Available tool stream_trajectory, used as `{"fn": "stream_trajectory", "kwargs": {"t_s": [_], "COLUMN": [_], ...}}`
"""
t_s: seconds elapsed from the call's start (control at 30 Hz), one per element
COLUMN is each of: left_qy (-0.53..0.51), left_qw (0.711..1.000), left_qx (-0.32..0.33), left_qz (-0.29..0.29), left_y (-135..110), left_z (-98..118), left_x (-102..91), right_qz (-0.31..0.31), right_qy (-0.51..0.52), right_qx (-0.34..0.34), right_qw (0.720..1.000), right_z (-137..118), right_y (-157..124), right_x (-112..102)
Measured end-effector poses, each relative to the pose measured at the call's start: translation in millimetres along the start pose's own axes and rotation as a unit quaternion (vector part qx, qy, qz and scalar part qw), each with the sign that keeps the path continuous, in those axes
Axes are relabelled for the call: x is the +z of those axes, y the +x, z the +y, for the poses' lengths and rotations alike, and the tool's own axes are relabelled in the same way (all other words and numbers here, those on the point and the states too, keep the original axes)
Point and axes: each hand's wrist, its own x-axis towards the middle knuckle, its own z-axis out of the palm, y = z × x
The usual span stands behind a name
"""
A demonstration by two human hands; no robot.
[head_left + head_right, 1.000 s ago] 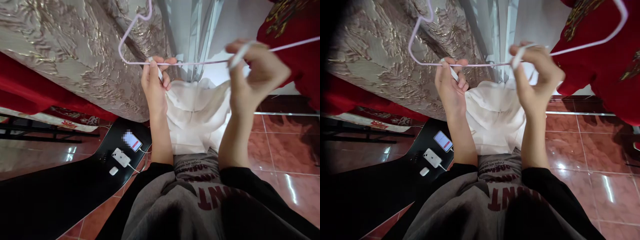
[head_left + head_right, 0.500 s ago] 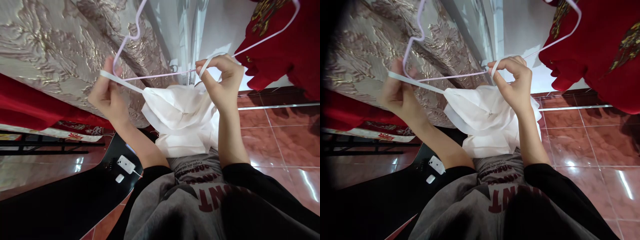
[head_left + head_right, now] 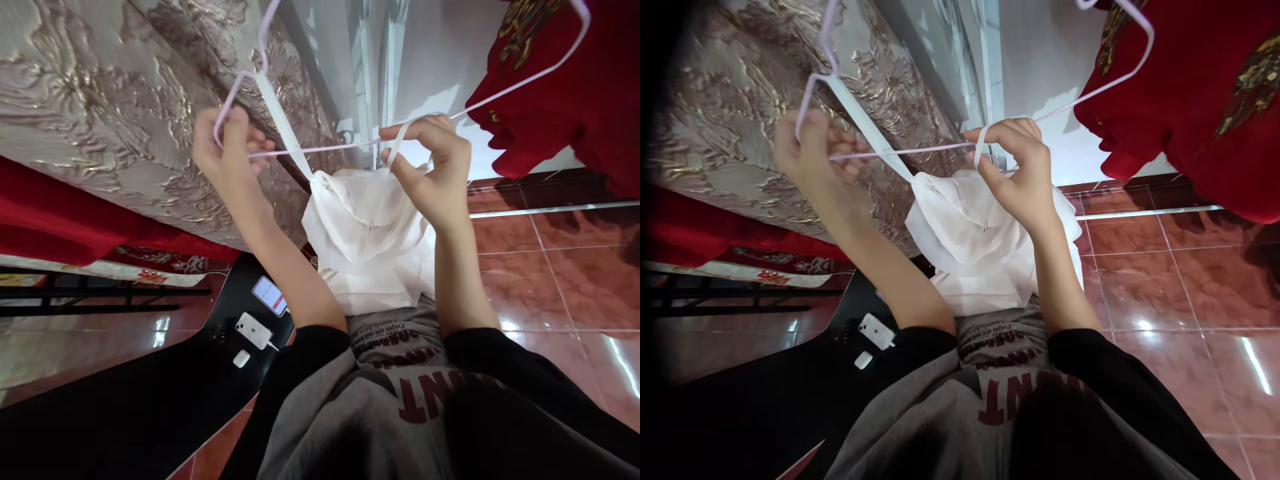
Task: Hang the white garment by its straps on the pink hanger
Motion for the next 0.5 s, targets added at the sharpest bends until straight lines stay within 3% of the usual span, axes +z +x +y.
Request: {"fn": "stream_trajectory", "kwargs": {"t_s": [0.17, 0.23, 0.33, 0.4, 0.43, 0.5], "left_qy": [-0.057, -0.083, -0.086, -0.098, -0.107, -0.122], "left_qw": [0.997, 0.995, 0.995, 0.994, 0.993, 0.991], "left_qx": [0.041, 0.059, 0.044, 0.044, 0.047, 0.05], "left_qz": [-0.013, -0.013, -0.003, -0.002, -0.004, -0.01], "left_y": [-18.2, -17.1, -14.5, -13.0, -12.1, -10.0], "left_z": [-28.1, -30.4, -28.1, -27.9, -28.9, -32.8], "left_x": [8.1, 7.8, 7.0, 6.4, 6.0, 5.2], "right_qz": [-0.016, 0.045, 0.208, 0.259, 0.262, 0.158], "right_qy": [0.018, 0.05, 0.083, 0.087, 0.088, 0.089], "right_qx": [-0.014, -0.018, 0.006, 0.026, 0.028, 0.002], "right_qw": [1.0, 0.998, 0.975, 0.962, 0.961, 0.983], "right_z": [-0.8, 7.0, 29.3, 44.3, 49.9, 56.2], "right_y": [-0.8, -2.1, -1.8, 2.7, 6.7, 17.4], "right_x": [3.8, -2.5, -24.5, -45.3, -56.1, -76.3]}}
